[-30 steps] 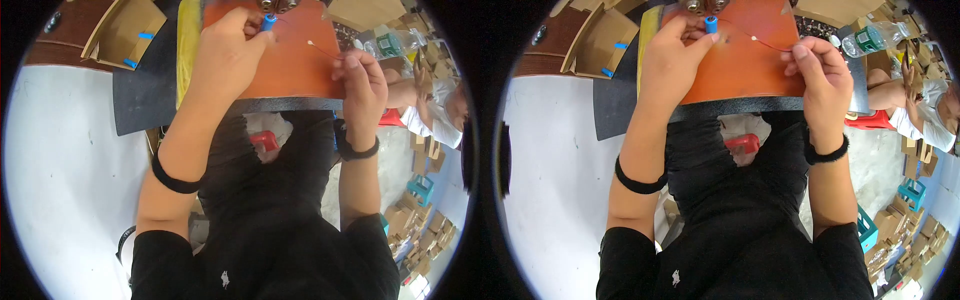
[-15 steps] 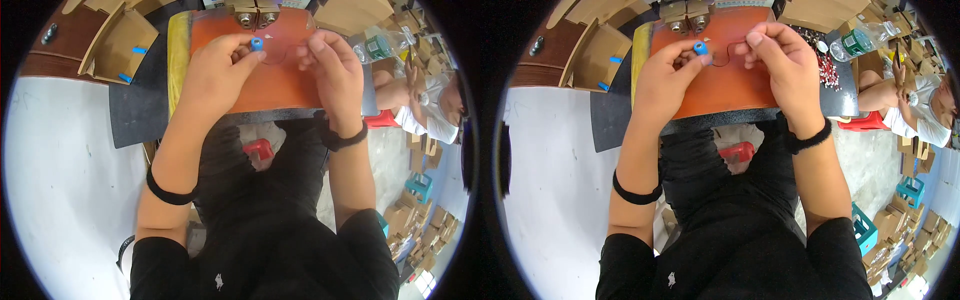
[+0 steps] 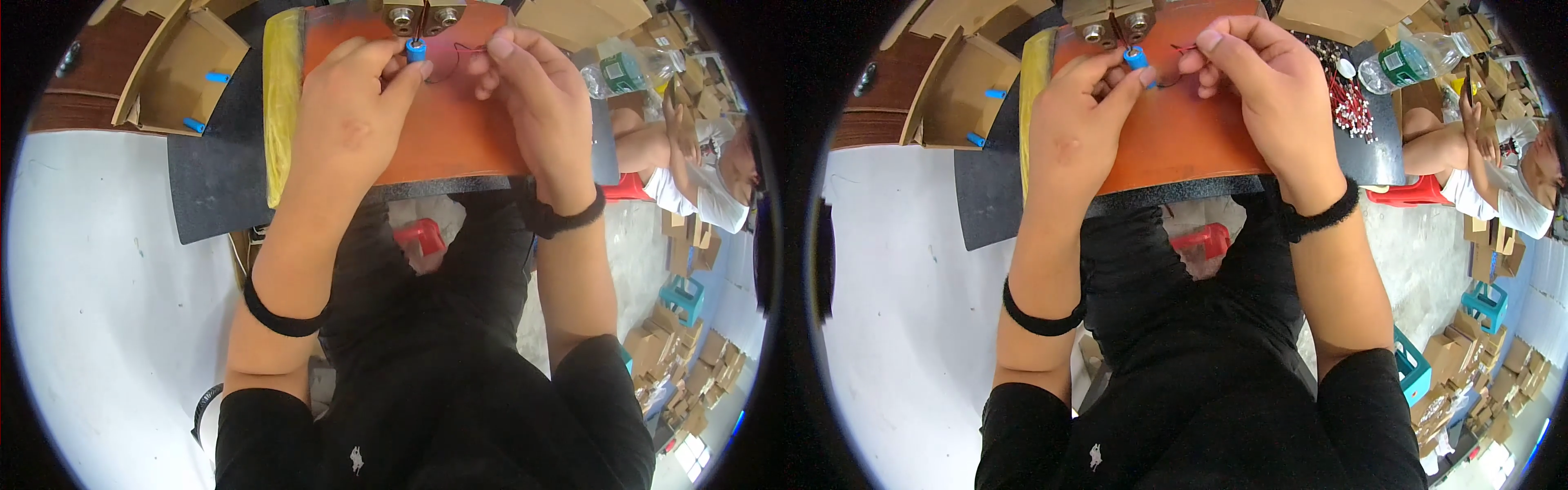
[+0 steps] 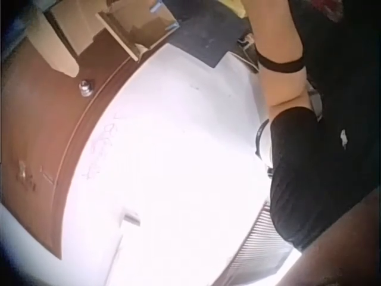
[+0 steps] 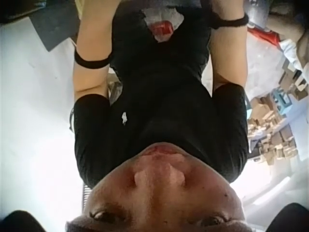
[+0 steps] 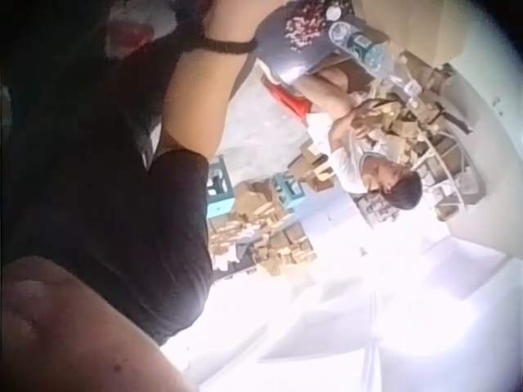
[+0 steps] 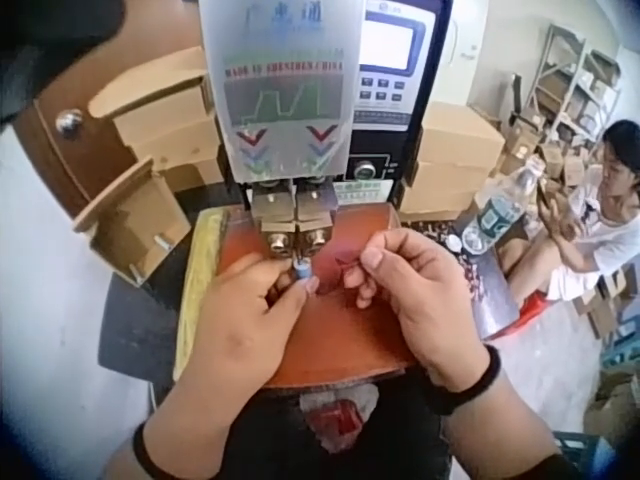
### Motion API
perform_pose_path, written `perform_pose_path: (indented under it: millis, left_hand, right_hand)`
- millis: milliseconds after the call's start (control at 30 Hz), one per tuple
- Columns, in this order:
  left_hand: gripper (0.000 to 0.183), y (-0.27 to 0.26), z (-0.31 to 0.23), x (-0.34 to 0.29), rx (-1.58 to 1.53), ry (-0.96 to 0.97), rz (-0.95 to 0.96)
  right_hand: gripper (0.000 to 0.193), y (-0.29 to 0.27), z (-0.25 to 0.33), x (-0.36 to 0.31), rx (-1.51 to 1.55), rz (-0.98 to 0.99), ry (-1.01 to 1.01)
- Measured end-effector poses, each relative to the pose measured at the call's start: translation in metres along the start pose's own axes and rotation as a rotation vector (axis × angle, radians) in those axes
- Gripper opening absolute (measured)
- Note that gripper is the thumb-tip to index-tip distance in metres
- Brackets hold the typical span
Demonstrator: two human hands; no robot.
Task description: The person picks up a battery and a wire, positions them under a spot welder, and welds the wire to the battery terminal. This process is repeated for several batteries and wires.
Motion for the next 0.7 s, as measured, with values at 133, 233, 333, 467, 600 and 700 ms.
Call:
perform_pose_path:
  millis: [133,233,333,467,600,700]
  left_hand:
    - [0.029,-0.001,-0.003,0.0,0.045,0.007,-0.021]
    - [0.028,-0.001,-0.001,0.0,0.037,0.01,-0.023]
    - [0.027,-0.003,-0.001,0.001,0.02,0.03,-0.028]
    - [0.025,-0.005,0.004,0.004,0.01,-0.037,0.001]
    - [0.026,-0.003,-0.005,-0.002,-0.103,-0.011,0.067]
    - [0.033,-0.017,-0.017,-0.013,-0.106,0.181,0.164]
  right_hand:
    - [0.022,-0.004,-0.004,-0.001,-0.032,-0.063,0.021]
    - [0.023,-0.005,-0.006,0.001,-0.041,-0.064,0.019]
    - [0.023,-0.005,-0.005,0.002,-0.02,-0.052,0.011]
    - [0.021,0.0,-0.002,0.001,-0.073,-0.081,0.031]
    - [0.017,0.003,0.01,-0.007,0.033,-0.019,-0.004]
    - [0.016,-0.006,0.035,-0.035,-0.01,-0.047,0.037]
Point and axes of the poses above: each hand's wrist, its own x-axis towards the middle knuckle, its own y-axis out of the palm, z = x × y, the point moved 5 cm from there along x, towards the middle knuckle, and after that the axes turned 11 degrees about z, right-handed, at the moved point
